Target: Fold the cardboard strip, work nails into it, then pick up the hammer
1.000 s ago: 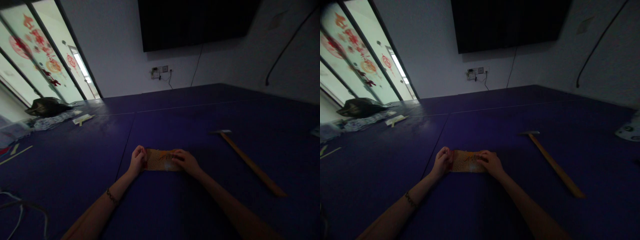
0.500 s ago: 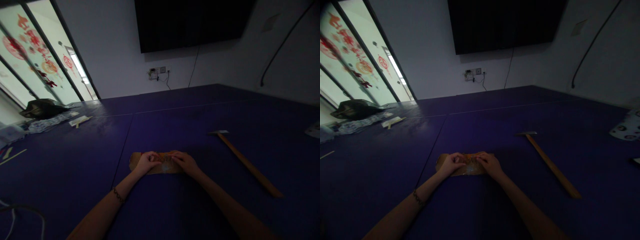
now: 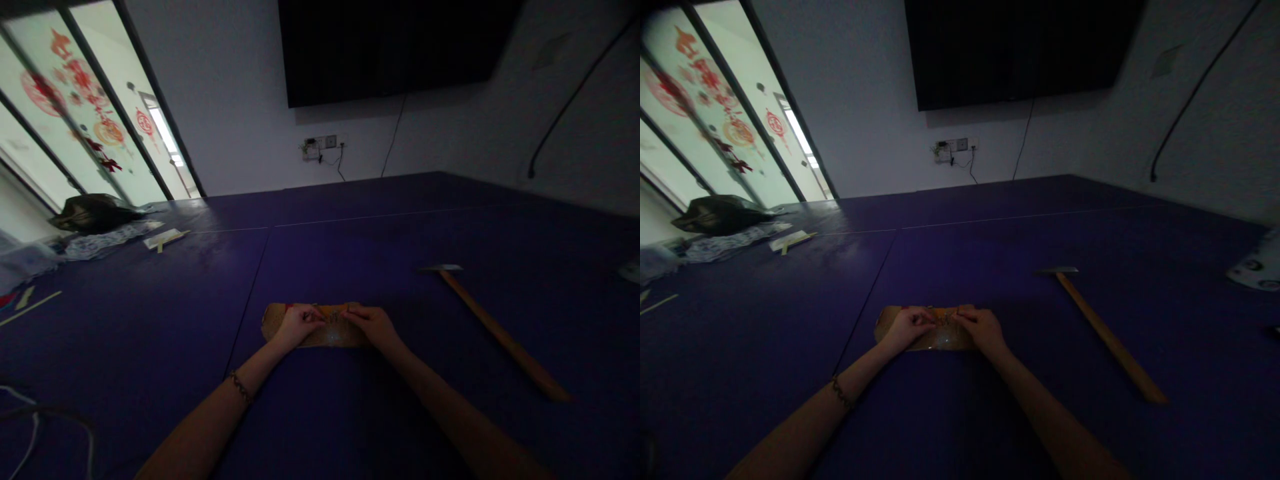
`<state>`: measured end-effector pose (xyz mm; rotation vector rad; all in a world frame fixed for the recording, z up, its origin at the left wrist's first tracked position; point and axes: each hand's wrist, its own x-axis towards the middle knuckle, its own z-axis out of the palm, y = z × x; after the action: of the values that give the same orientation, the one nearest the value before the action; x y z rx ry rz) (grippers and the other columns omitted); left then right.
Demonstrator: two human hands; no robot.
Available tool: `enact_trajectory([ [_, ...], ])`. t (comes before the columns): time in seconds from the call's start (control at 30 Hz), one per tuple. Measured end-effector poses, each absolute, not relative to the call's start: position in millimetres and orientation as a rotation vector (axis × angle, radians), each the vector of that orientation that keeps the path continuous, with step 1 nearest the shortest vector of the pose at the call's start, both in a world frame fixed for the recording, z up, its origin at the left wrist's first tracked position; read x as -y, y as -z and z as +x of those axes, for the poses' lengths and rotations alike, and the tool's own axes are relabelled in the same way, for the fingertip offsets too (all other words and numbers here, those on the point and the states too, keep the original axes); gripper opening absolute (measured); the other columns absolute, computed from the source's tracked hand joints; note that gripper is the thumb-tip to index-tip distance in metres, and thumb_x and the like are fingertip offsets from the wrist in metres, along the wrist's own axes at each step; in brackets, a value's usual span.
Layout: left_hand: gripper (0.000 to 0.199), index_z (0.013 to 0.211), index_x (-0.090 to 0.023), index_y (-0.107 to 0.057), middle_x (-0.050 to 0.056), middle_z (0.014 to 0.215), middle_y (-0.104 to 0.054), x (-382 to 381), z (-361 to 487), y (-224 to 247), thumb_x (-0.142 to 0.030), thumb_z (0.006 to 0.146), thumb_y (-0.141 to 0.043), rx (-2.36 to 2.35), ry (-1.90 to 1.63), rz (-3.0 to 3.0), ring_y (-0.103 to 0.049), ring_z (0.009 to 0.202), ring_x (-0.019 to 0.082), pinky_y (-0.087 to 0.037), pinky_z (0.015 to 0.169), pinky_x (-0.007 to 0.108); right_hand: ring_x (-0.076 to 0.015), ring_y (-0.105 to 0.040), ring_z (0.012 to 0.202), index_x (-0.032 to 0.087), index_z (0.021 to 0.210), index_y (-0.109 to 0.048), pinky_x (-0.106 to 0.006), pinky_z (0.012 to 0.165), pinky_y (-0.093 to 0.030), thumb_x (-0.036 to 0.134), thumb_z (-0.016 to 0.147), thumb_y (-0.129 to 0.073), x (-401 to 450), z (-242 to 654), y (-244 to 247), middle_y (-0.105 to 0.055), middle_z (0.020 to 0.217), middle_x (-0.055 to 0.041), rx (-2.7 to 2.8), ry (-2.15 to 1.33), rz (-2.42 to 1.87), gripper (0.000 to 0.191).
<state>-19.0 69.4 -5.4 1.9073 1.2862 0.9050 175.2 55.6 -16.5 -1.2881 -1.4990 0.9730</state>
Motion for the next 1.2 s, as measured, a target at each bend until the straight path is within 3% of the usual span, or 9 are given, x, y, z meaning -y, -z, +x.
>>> enact_trajectory([
  [0.13, 0.005, 0.058, -0.014, -0.061, -0.008, 0.047, -0.035, -68, -18, 2, -0.017, 0.06, -0.065, -1.264, -0.896, 1.889, -0.033, 0.048, 0.007, -0.026, 0.05, 0.02, -0.0214, -0.061, 0.071, 0.019, 0.071, -0.063, -0.033, 0.065, -0.045, 0.044, 0.072, -0.048, -56, 178, 6, -0.068, 0.075, -0.0051, 1.318, -0.976, -1.252, 0.029],
  [0.23, 0.005, 0.056, -0.014, -0.06, -0.008, 0.047, -0.036, -68, -17, 3, -0.015, 0.06, -0.064, -1.227, -0.891, 1.857, -0.032, 0.048, 0.007, -0.025, 0.05, 0.02, -0.0192, -0.061, 0.077, 0.021, 0.072, -0.054, -0.033, 0.07, -0.045, 0.042, 0.073, -0.046, -59, 170, -2, -0.066, 0.076, -0.0041, 1.17, -1.015, -1.091, 0.023],
  [0.4, 0.011, 0.054, -0.014, -0.056, -0.008, 0.046, -0.036, -70, -17, 6, -0.018, 0.059, -0.065, -1.216, -0.921, 1.77, -0.031, 0.047, 0.006, -0.023, 0.048, 0.019, -0.0113, -0.048, 0.044, 0.022, 0.061, -0.04, -0.025, 0.048, -0.041, 0.027, 0.064, -0.043, -67, 146, 5, -0.046, 0.049, 0.0059, 1.066, -1.104, -0.971, 0.007],
  [0.57, 0.023, 0.055, -0.014, -0.049, -0.009, 0.045, -0.034, -71, -21, 11, -0.027, 0.056, -0.069, -1.134, -1.025, 1.535, -0.028, 0.043, 0.004, -0.018, 0.043, 0.018, -0.0089, -0.032, 0.04, 0.022, 0.06, -0.036, -0.021, 0.04, -0.027, 0.023, 0.06, -0.042, -63, 145, 18, -0.033, 0.047, 0.0074, 1.164, -1.067, -0.995, 0.006],
  [0.7, 0.032, 0.062, -0.017, -0.04, -0.011, 0.044, -0.027, -74, -23, 15, -0.04, 0.064, -0.062, -0.874, -1.143, 1.124, -0.02, 0.035, 0.002, -0.012, 0.037, 0.017, -0.0095, -0.033, 0.046, 0.022, 0.067, -0.04, -0.022, 0.043, -0.028, 0.028, 0.062, -0.045, -59, 152, 16, -0.034, 0.054, 0.0063, 1.297, -1.041, -1.031, 0.009],
  [0.83, 0.036, 0.055, -0.018, -0.032, -0.01, 0.041, -0.027, -76, -23, 17, -0.044, 0.069, -0.053, -0.799, -1.157, 1.043, -0.02, 0.032, 0.002, -0.01, 0.034, 0.018, -0.0105, -0.035, 0.047, 0.021, 0.072, -0.051, -0.023, 0.047, -0.029, 0.024, 0.055, -0.053, -59, 155, 11, -0.035, 0.051, 0.0072, 1.471, -1.004, -1.105, 0.017],
  [1.0, 0.034, 0.054, -0.017, -0.036, -0.006, 0.042, -0.036, -75, -22, 17, -0.042, 0.072, -0.05, -0.775, -1.176, 1.046, -0.028, 0.033, 0.003, -0.013, 0.035, 0.018, -0.0162, -0.047, 0.059, 0.02, 0.064, -0.058, -0.028, 0.06, -0.035, 0.027, 0.06, -0.056, -62, 150, 10, -0.05, 0.057, 0.0018, 1.598, -0.887, -1.185, 0.008],
  [1.2, 0.03, 0.067, -0.015, -0.045, -0.011, 0.042, -0.028, -74, -22, 17, -0.044, 0.07, -0.052, -0.808, -1.12, 1.121, -0.019, 0.033, 0.003, -0.012, 0.037, 0.018, -0.0182, -0.051, 0.064, 0.02, 0.059, -0.058, -0.03, 0.065, -0.038, 0.032, 0.067, -0.052, -60, 148, 11, -0.056, 0.061, -0.0011, 1.622, -0.813, -1.189, 0.016],
])
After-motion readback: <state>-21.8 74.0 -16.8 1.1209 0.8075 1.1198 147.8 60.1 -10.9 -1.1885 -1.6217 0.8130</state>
